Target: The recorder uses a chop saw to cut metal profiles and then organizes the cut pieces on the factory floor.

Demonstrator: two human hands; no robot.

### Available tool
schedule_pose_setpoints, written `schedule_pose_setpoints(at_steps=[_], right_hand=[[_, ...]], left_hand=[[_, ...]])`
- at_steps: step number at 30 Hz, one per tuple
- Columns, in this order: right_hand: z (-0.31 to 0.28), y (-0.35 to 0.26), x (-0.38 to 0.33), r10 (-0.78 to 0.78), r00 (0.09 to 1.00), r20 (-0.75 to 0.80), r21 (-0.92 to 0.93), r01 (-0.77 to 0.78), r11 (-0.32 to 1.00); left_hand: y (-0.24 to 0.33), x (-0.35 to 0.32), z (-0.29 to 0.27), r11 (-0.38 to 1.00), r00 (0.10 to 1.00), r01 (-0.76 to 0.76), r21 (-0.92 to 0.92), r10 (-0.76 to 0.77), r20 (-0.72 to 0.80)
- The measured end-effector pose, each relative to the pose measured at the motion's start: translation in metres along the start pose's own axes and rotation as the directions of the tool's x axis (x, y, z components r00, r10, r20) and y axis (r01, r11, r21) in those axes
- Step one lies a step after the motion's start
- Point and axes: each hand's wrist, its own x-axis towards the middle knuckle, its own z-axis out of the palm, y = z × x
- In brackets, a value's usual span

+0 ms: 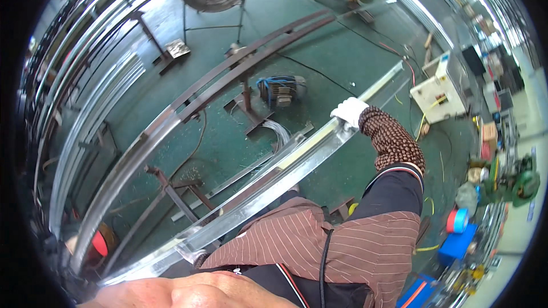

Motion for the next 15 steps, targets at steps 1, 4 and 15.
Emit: schedule_pose_setpoints(at_steps=[1,4,15], right_hand=[[0.009,0.012,-0.010,0.007,1.000,-0.022,-0.003,-0.007,1.000],[0.038,0.043,-0.036,0.083,0.996,-0.031,0.009,-0.083,0.997],[0.181,0.166,-0.139,0.324,0.899,-0.294,0.160,-0.288,0.944]], left_hand=[[-0.005,0.013,0.002,0.999,0.999,0.033,0.003,-0.033,-0.006],[-0.020,0.019,0.019,0.992,0.993,-0.044,0.114,0.056,-0.104],[-0.203,0.137,0.064,0.743,0.872,-0.252,0.620,0.452,-0.187]])
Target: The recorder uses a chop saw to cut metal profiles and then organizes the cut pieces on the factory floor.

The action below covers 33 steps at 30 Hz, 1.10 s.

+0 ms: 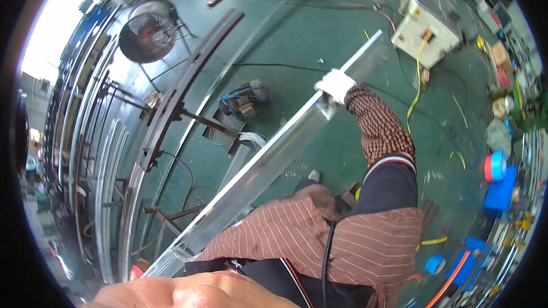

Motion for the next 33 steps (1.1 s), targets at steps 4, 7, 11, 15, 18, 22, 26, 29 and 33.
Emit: schedule_pose_setpoints(at_steps=[4,7,11,15,18,22,26,29,33], right_hand=[[-0.023,0.061,-0.026,0.124,0.992,0.016,-0.099,-0.122,0.988],[0.023,0.115,-0.009,0.201,0.970,-0.134,-0.014,-0.204,0.979],[0.016,0.155,-0.004,0.344,0.930,-0.129,0.059,-0.339,0.939],[0.054,0.222,0.024,0.450,0.777,-0.441,0.273,-0.361,0.891],[0.063,0.269,0.050,0.442,0.827,-0.348,0.240,-0.377,0.894],[0.071,0.337,0.080,0.523,0.836,-0.167,0.256,-0.476,0.841],[0.075,0.425,0.111,0.515,0.846,-0.140,0.329,-0.451,0.830],[0.062,0.485,0.137,0.555,0.825,-0.107,0.156,-0.537,0.829],[0.070,0.579,0.154,0.604,0.774,-0.192,0.314,-0.534,0.785]], left_hand=[[-0.078,-0.006,0.091,0.977,0.991,-0.115,0.179,0.126,-0.051],[-0.136,0.011,0.143,0.930,0.964,-0.241,0.277,0.263,-0.045],[-0.200,0.026,0.190,0.822,0.891,-0.401,0.404,0.453,-0.038],[-0.235,0.058,0.206,0.781,0.890,-0.449,0.434,0.347,0.296],[-0.275,0.094,0.223,0.890,0.918,-0.357,0.282,0.280,0.280],[-0.361,0.140,0.266,0.835,0.867,-0.432,0.341,0.281,0.411],[-0.453,0.184,0.308,0.900,0.882,-0.320,0.296,0.169,0.440],[-0.512,0.211,0.337,0.926,0.913,-0.288,0.244,0.188,0.363],[-0.626,0.234,0.402,0.950,0.853,-0.262,0.171,0.145,0.501]])
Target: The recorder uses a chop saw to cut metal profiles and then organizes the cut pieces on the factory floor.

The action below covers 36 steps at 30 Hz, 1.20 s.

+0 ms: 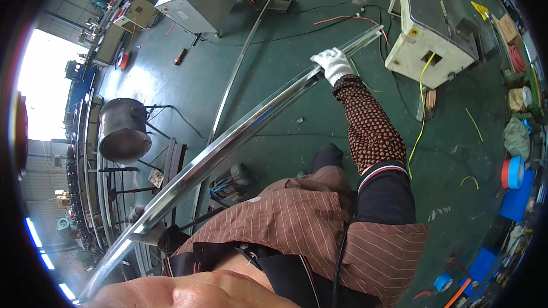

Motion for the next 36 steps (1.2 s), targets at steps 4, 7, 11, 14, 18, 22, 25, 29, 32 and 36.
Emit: schedule_pose_setpoints(at_steps=[4,7,11,14,18,22,25,29,32,36], right_hand=[[0.018,0.076,0.064,-0.018,0.997,-0.071,-0.048,0.015,0.999],[0.026,0.143,0.120,-0.040,0.993,-0.115,-0.085,0.030,0.996],[0.019,0.204,0.219,-0.088,0.996,-0.017,-0.153,0.084,0.985],[0.016,0.274,0.280,-0.164,0.978,-0.130,0.001,0.166,0.986],[0.036,0.340,0.342,-0.183,0.972,-0.145,0.164,0.206,0.965],[0.039,0.387,0.433,-0.217,0.943,-0.251,0.124,0.254,0.959],[0.047,0.434,0.509,-0.241,0.920,-0.309,0.122,0.290,0.949],[0.059,0.521,0.598,-0.291,0.919,-0.267,0.006,0.304,0.953],[0.047,0.562,0.651,-0.277,0.937,-0.213,-0.043,0.275,0.961],[0.025,0.637,0.736,-0.327,0.929,-0.174,-0.030,0.326,0.945]], left_hand=[[-0.100,0.017,0.049,0.996,0.999,0.027,-0.084,-0.030,-0.031],[-0.181,0.029,0.070,0.991,0.997,0.078,-0.107,-0.074,0.037],[-0.264,0.047,0.094,0.996,0.996,0.090,-0.013,-0.090,0.015],[-0.328,0.053,0.136,0.920,0.996,0.057,0.388,-0.026,-0.085],[-0.427,0.068,0.190,0.988,0.994,0.037,0.153,-0.020,-0.107],[-0.529,0.083,0.220,0.994,0.988,0.097,-0.042,-0.101,-0.120],[-0.617,0.097,0.244,0.974,0.951,-0.003,-0.227,-0.067,-0.301],[-0.724,0.118,0.266,0.988,0.965,0.073,-0.134,-0.104,-0.240],[-0.793,0.107,0.282,0.976,0.916,0.132,-0.175,-0.188,-0.354],[-0.895,0.113,0.326,0.983,0.839,0.166,-0.081,-0.184,-0.512]])
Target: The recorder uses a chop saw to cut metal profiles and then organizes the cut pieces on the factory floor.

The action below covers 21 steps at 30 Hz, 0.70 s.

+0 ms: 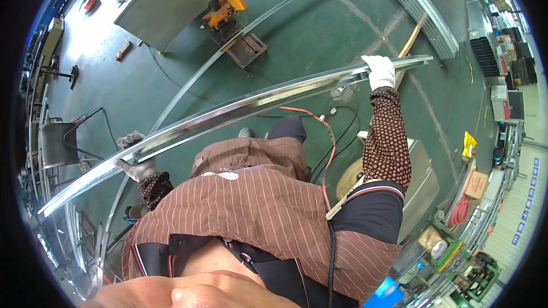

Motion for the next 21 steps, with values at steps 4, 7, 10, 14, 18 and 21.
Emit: schedule_pose_setpoints(at_steps=[4,7,10,14,18,21], right_hand=[[0.015,0.098,0.045,-0.043,0.993,0.113,-0.037,0.048,0.998],[0.028,0.170,0.090,-0.088,0.988,0.129,-0.016,0.091,0.996],[0.038,0.230,0.133,-0.073,0.961,0.266,-0.076,0.096,0.993],[0.019,0.282,0.233,-0.095,0.904,0.417,-0.033,0.119,0.992],[0.040,0.366,0.273,-0.209,0.898,0.389,-0.024,0.236,0.971],[0.048,0.383,0.345,-0.243,0.888,0.391,-0.030,0.276,0.961]], left_hand=[[-0.098,-0.001,0.013,0.995,0.992,0.056,-0.087,-0.065,-0.110],[-0.180,-0.006,0.042,0.995,0.954,0.037,-0.089,-0.062,-0.294],[-0.252,-0.012,0.045,0.988,0.945,0.054,-0.145,-0.098,-0.313],[-0.331,-0.015,0.020,0.966,0.984,0.130,-0.221,-0.154,-0.091],[-0.406,-0.025,0.096,0.998,0.810,0.043,-0.041,-0.059,-0.583],[-0.452,-0.019,0.058,0.991,0.885,0.037,-0.125,-0.091,-0.457]])
